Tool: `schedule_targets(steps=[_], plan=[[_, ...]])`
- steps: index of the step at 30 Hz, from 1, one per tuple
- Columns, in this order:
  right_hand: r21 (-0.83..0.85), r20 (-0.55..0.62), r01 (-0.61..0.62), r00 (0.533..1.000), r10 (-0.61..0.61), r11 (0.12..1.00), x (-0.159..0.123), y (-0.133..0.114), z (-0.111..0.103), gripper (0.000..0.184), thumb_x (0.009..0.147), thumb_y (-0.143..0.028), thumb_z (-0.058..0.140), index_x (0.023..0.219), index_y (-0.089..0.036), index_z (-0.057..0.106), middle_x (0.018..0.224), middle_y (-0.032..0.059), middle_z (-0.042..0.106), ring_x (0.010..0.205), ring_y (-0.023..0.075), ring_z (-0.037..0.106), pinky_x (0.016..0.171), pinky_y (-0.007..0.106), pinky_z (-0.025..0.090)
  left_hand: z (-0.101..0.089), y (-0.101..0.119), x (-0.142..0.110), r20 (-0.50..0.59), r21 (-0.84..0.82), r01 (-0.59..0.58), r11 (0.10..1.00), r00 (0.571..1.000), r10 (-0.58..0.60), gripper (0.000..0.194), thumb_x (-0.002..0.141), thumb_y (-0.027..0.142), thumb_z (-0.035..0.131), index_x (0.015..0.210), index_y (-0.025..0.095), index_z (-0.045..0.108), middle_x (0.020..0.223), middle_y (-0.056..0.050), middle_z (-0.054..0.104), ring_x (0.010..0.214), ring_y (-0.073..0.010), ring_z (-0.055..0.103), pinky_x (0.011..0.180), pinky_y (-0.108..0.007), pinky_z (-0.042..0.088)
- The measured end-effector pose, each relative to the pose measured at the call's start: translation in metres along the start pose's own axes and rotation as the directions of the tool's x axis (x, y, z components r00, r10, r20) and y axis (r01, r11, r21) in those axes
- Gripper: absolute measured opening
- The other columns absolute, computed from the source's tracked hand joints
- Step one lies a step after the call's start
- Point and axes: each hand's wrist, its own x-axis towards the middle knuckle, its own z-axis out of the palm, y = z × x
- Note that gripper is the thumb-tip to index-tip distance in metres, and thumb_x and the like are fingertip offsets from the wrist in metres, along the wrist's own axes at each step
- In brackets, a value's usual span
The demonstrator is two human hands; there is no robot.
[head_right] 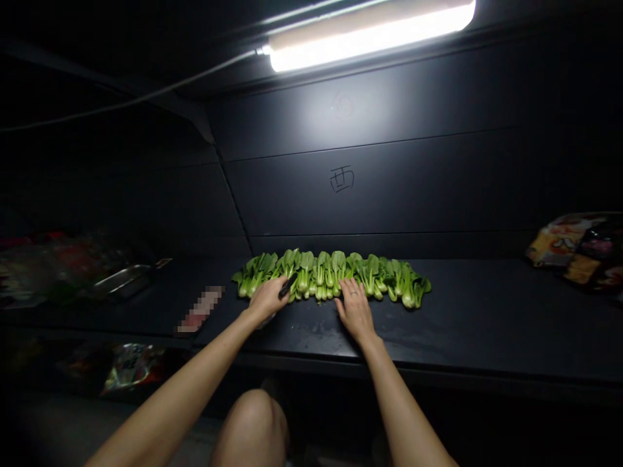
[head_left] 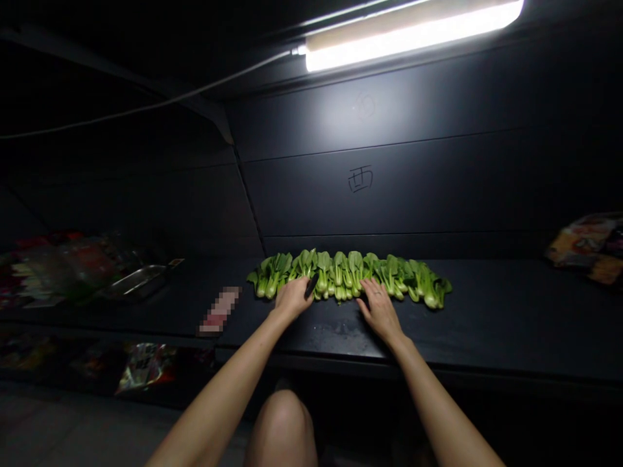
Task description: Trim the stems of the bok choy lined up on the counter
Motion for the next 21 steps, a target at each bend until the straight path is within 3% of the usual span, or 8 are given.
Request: schedule_targets(steps=[11,21], plan=[[-0.034,-0.013,-0.082,0.997,0.082,0.996,-0.004,0.023,-0.006,0.051,0.091,-0.034,0.041,0.138,-0.013,0.044,0.138,0.0161,0.050,0.135,0.0287,0.036,0.110,0.052,0.028,0.001,0.041,0.012,0.045,-0.032,-0.066,0.997,0.997,0.067,0.021,0.085,0.034,0.050,0.100,0.023,0.060,0.100,-0.007,0.069,0.096,-0.0229,0.065,0.078,-0.029,0.048],[-0.070,-0.014,-0.167,0.986,0.167,0.983,-0.008,0.034,-0.007,0.054,0.093,-0.040,0.037,0.139,-0.012,0.043,0.142,0.0177,0.045,0.137,0.0307,0.032,0.109,0.054,0.025,0.008,0.056,0.015,0.055,-0.016,-0.118,0.993,0.991,0.119,0.024,0.088,0.034,0.043,0.102,0.023,0.059,0.101,-0.008,0.069,0.095,-0.0238,0.065,0.078,-0.031,0.049]])
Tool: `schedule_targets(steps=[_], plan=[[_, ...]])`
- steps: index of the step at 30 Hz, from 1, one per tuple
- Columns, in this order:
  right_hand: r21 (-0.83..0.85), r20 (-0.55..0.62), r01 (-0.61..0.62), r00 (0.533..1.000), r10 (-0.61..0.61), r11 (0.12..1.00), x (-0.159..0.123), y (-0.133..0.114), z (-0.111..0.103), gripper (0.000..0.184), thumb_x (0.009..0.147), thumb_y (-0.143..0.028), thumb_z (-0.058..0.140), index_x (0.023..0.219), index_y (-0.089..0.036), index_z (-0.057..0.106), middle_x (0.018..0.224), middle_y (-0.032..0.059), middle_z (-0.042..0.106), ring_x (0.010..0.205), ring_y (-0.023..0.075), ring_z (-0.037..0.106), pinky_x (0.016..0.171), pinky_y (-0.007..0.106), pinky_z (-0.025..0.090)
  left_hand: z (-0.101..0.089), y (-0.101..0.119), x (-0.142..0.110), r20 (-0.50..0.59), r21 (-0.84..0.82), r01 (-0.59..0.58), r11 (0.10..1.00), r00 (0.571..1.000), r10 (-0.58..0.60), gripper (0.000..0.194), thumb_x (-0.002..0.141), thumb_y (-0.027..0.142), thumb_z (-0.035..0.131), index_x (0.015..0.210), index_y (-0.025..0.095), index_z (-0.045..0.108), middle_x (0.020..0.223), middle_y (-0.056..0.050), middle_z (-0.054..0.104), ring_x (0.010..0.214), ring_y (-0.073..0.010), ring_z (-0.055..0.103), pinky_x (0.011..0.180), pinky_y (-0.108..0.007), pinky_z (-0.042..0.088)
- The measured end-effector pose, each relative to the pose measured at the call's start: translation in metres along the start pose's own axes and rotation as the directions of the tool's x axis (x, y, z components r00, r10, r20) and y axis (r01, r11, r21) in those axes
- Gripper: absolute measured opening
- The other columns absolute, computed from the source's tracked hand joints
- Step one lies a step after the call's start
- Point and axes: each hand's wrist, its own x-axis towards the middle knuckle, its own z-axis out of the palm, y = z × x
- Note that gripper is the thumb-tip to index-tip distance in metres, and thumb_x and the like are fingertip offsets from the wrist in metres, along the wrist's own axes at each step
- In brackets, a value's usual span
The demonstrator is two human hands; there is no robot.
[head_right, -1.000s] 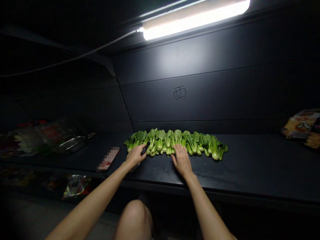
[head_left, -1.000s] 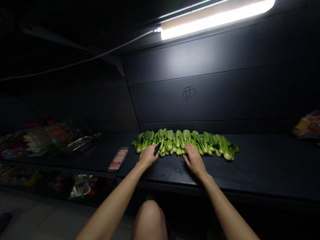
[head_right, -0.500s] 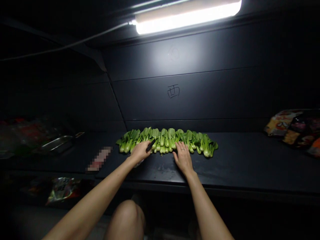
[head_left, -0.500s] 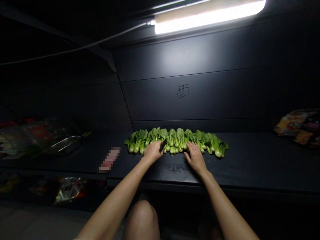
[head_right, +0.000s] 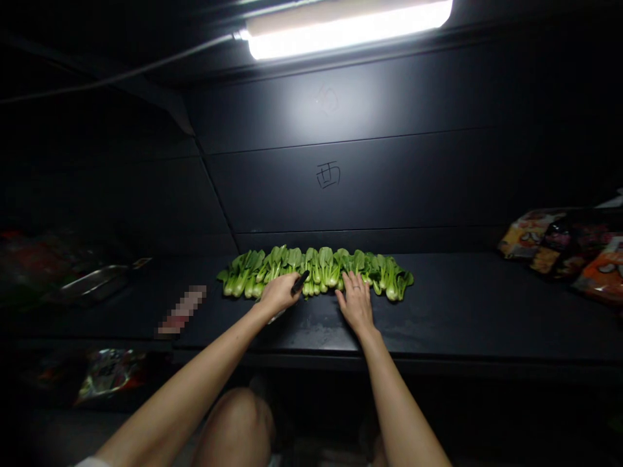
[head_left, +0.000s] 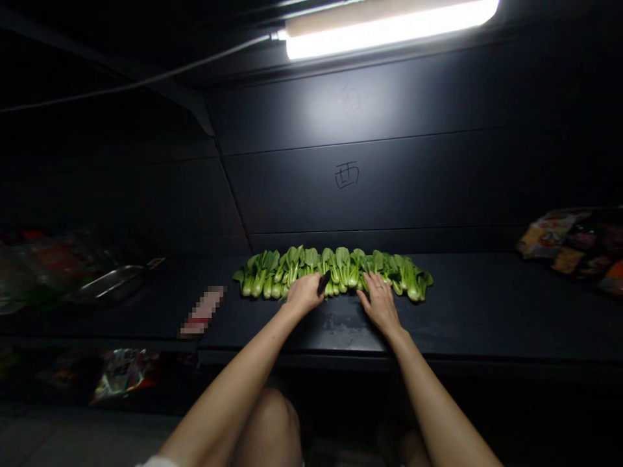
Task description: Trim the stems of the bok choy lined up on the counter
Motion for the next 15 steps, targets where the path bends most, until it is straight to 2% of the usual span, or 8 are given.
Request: schedule_targets(steps=[9,15], plan=[[0.013,-0.023,-0.034,0.999,0.034,0.999,-0.003,0.010,0.002,0.057,0.092,-0.042,0.037,0.139,-0.010,0.042,0.141,0.0206,0.045,0.135,0.0311,0.034,0.108,0.052,0.029,0.002,0.010,0.001,0.029,0.006,-0.041,0.999,0.999,0.041,0.023,0.087,0.035,0.045,0.102,0.023,0.059,0.105,-0.009,0.069,0.098,-0.0241,0.065,0.080,-0.031,0.049],[0.054,-0.026,-0.031,0.999,0.033,0.998,-0.005,0.014,0.002,0.058,0.091,-0.042,0.038,0.142,-0.012,0.038,0.143,0.0193,0.043,0.134,0.0300,0.036,0.106,0.052,0.032,0.003,0.015,0.001,0.054,0.016,-0.046,0.999,0.998,0.045,0.023,0.084,0.031,0.048,0.103,0.024,0.060,0.104,-0.008,0.070,0.099,-0.0237,0.065,0.082,-0.030,0.049]])
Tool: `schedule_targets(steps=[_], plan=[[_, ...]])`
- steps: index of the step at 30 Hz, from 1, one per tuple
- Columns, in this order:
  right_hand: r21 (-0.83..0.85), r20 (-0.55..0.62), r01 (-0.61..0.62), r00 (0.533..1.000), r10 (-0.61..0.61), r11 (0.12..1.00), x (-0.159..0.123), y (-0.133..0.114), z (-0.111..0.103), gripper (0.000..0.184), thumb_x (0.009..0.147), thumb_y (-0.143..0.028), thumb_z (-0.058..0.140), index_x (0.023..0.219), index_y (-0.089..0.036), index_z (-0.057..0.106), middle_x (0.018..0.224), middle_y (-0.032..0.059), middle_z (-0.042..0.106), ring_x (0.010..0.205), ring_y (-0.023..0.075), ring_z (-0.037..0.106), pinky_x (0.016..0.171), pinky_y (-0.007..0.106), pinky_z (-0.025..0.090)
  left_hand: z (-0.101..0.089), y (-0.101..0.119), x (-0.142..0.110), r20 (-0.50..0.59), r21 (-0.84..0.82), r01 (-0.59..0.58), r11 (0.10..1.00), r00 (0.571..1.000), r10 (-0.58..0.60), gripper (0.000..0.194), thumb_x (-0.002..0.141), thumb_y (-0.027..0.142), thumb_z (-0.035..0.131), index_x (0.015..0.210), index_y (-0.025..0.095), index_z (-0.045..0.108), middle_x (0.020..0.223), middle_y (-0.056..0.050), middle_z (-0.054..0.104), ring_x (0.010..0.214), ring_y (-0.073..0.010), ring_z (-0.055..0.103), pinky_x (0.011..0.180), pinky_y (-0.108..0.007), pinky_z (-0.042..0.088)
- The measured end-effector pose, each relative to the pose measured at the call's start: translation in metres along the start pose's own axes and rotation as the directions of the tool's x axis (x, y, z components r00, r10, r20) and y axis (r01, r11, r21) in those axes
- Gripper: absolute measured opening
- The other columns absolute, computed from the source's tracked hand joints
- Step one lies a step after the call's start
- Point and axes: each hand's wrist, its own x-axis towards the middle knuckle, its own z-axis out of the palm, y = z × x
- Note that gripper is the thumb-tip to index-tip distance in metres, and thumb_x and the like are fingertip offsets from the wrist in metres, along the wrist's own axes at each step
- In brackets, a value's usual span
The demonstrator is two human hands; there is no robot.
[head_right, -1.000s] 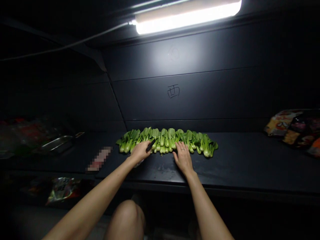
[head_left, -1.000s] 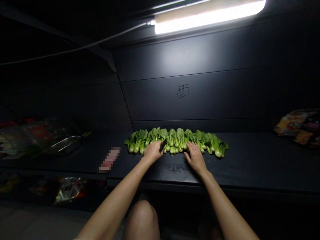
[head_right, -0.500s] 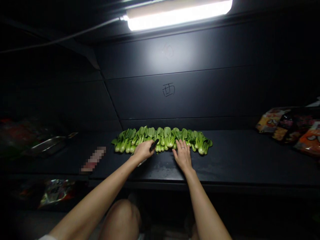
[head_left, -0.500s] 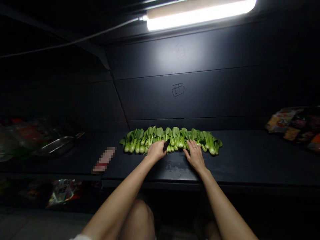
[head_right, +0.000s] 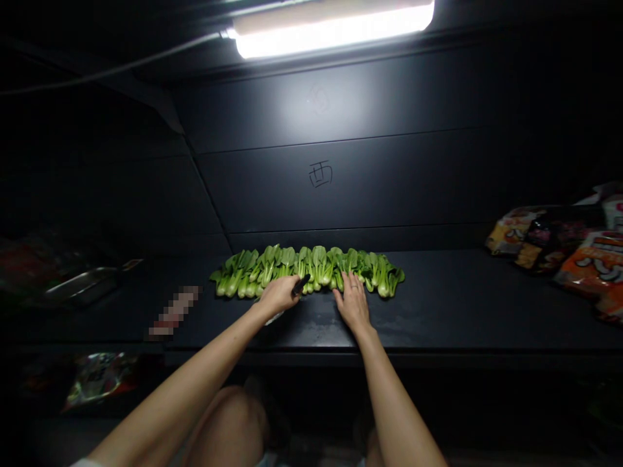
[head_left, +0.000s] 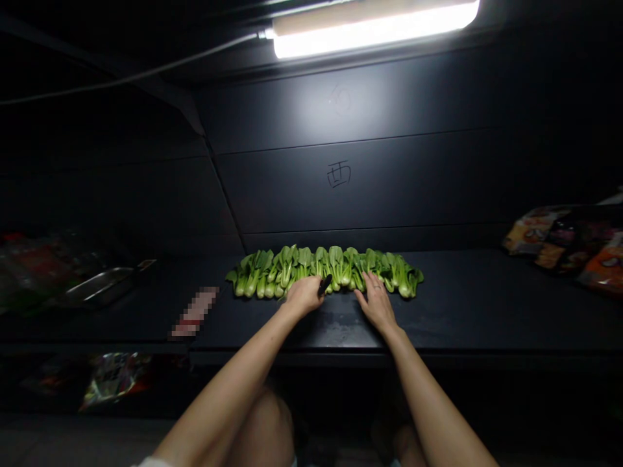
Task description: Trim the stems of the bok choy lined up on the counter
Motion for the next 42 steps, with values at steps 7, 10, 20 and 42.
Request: schedule_targets(steps=[7,10,20,42], plan=[[0.015,0.011,-0.014,1.000,0.013,1.000,-0.002,0.000,-0.004,0.058,0.091,-0.039,0.040,0.142,-0.011,0.038,0.142,0.0196,0.044,0.133,0.0291,0.038,0.106,0.049,0.035,0.004,0.011,0.002,-0.013,-0.038,-0.044,0.998,0.999,0.044,0.021,0.084,0.031,0.049,0.101,0.025,0.060,0.104,-0.007,0.070,0.098,-0.0233,0.066,0.079,-0.029,0.050],[0.019,-0.002,-0.004,1.000,0.004,1.000,-0.002,0.001,-0.009,0.057,0.091,-0.038,0.039,0.142,-0.011,0.039,0.141,0.0197,0.045,0.131,0.0289,0.040,0.105,0.048,0.036,0.004,0.017,0.003,0.006,-0.040,-0.047,0.998,0.999,0.047,0.022,0.084,0.031,0.050,0.103,0.025,0.060,0.105,-0.007,0.070,0.099,-0.0230,0.065,0.080,-0.029,0.049],[-0.031,-0.090,-0.062,0.994,0.059,0.998,-0.002,0.006,-0.022,0.049,0.091,-0.031,0.037,0.134,-0.010,0.048,0.136,0.0185,0.051,0.129,0.0278,0.043,0.109,0.049,0.029,0.006,0.031,0.011,0.005,-0.034,-0.080,0.996,0.997,0.080,0.023,0.083,0.027,0.047,0.102,0.023,0.061,0.102,-0.008,0.070,0.097,-0.0248,0.066,0.078,-0.031,0.051],[-0.220,-0.061,-0.548,0.833,0.549,0.807,-0.006,0.013,-0.041,0.057,0.091,-0.032,0.035,0.141,-0.006,0.038,0.147,0.0243,0.032,0.137,0.0336,0.029,0.109,0.047,0.025,0.006,0.075,0.028,0.045,-0.028,-0.119,0.992,0.992,0.120,0.023,0.079,0.027,0.052,0.098,0.021,0.063,0.102,-0.011,0.071,0.096,-0.0275,0.067,0.078,-0.033,0.052]])
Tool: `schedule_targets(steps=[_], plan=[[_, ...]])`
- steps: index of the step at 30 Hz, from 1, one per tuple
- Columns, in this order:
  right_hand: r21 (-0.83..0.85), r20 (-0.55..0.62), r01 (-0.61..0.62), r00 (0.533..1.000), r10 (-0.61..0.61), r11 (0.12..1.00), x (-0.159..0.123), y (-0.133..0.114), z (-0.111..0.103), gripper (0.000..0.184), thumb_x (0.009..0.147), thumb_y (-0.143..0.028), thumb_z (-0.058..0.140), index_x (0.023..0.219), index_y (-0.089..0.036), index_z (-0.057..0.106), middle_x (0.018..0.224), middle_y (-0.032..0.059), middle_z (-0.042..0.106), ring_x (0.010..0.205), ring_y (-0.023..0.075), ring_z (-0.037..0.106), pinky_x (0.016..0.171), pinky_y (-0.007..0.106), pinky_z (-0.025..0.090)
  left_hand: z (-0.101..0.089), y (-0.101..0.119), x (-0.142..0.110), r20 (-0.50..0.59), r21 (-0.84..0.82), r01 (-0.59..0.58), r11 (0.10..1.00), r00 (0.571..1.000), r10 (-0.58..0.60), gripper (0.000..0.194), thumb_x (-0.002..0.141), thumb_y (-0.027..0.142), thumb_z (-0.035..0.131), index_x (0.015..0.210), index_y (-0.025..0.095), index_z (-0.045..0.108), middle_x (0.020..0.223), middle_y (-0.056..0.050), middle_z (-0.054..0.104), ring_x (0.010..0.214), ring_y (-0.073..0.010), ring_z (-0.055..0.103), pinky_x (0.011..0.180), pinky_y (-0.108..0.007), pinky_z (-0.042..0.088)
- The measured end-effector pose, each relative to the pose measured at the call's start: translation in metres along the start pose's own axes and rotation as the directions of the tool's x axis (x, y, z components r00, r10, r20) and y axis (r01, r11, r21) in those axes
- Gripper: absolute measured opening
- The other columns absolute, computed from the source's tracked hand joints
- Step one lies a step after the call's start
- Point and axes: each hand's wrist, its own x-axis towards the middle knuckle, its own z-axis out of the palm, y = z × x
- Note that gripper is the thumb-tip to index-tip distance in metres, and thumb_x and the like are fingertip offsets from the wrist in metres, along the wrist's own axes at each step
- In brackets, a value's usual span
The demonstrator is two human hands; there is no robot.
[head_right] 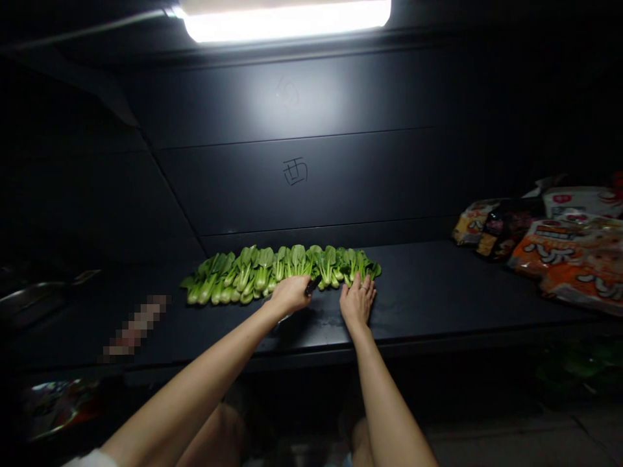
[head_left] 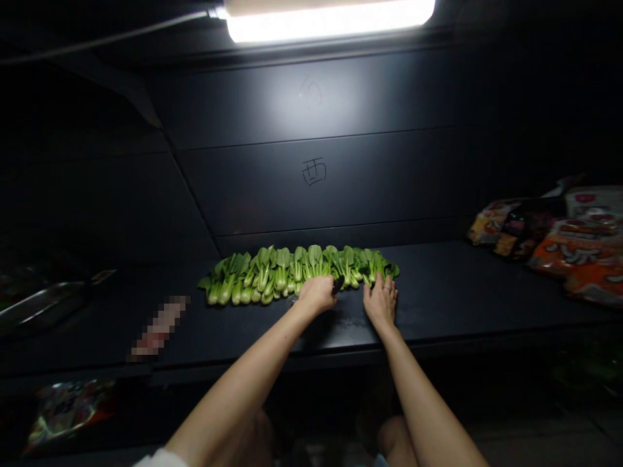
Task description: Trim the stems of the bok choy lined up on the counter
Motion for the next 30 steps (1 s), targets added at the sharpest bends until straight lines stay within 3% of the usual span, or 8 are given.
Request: schedule_targets(steps=[13,30], plan=[[0.046,0.032,-0.026,0.999,0.025,0.999,0.000,-0.003,-0.009,0.053,0.092,-0.023,0.030,0.141,-0.004,0.035,0.146,0.0232,0.034,0.136,0.0293,0.033,0.109,0.042,0.024,0.000,0.015,0.008,-0.038,-0.026,-0.061,0.998,0.997,0.060,0.020,0.080,0.029,0.053,0.097,0.021,0.061,0.100,-0.011,0.071,0.095,-0.0262,0.067,0.078,-0.032,0.051],[0.091,0.018,-0.019,1.000,0.018,0.996,0.001,-0.001,-0.005,0.053,0.092,-0.026,0.029,0.140,-0.005,0.036,0.145,0.0239,0.036,0.135,0.0301,0.033,0.108,0.045,0.026,0.005,0.016,0.010,-0.058,-0.086,-0.076,0.993,0.996,0.071,0.022,0.082,0.034,0.051,0.097,0.023,0.064,0.096,-0.009,0.072,0.091,-0.0251,0.067,0.074,-0.029,0.049]])
